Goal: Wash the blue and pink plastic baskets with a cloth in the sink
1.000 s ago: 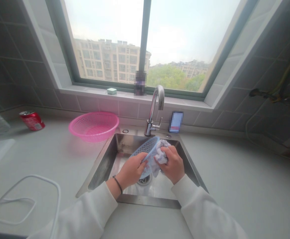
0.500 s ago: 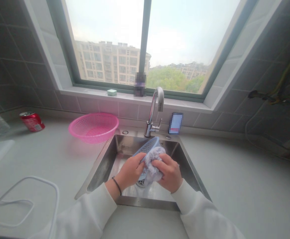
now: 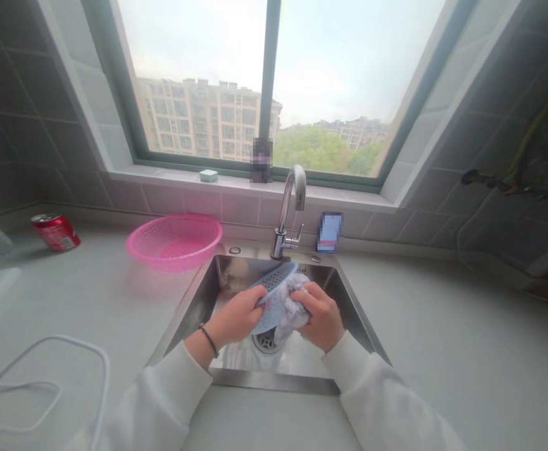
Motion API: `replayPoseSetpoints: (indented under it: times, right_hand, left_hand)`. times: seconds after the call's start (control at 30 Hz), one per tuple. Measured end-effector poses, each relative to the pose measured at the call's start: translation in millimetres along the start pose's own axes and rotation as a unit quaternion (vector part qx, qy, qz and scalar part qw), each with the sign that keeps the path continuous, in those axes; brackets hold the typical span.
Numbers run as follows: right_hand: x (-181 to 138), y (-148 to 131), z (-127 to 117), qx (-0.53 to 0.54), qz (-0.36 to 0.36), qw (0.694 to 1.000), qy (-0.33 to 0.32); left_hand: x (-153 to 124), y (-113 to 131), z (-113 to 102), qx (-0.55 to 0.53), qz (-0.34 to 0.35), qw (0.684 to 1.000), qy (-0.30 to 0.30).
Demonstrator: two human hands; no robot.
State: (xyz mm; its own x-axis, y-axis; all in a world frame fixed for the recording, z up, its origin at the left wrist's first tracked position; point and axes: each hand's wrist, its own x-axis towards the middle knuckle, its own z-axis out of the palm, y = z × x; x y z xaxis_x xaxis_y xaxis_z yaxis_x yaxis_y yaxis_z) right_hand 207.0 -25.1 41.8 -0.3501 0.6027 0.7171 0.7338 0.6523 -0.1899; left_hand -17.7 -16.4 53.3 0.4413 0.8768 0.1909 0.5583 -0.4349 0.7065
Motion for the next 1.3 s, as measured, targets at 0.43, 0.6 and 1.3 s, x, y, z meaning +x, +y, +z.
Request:
replayPoseSetpoints:
  times: [0.43, 0.6, 1.3]
  right_hand:
    - [3, 8, 4, 0.017, 0.053, 0.998, 0.039]
    - [0, -17, 0, 0.055, -0.053, 0.997, -0.004]
    - [7, 23, -2, 0.013, 0.044, 0.998, 0.053]
  left_hand:
    - [-2, 16, 7, 0.16, -0.115, 0.976, 0.095]
    - [-4, 15, 6, 0.199, -0.108, 0.969, 0.094]
    - [1, 2, -6, 0.041, -0.02, 0.998, 0.05]
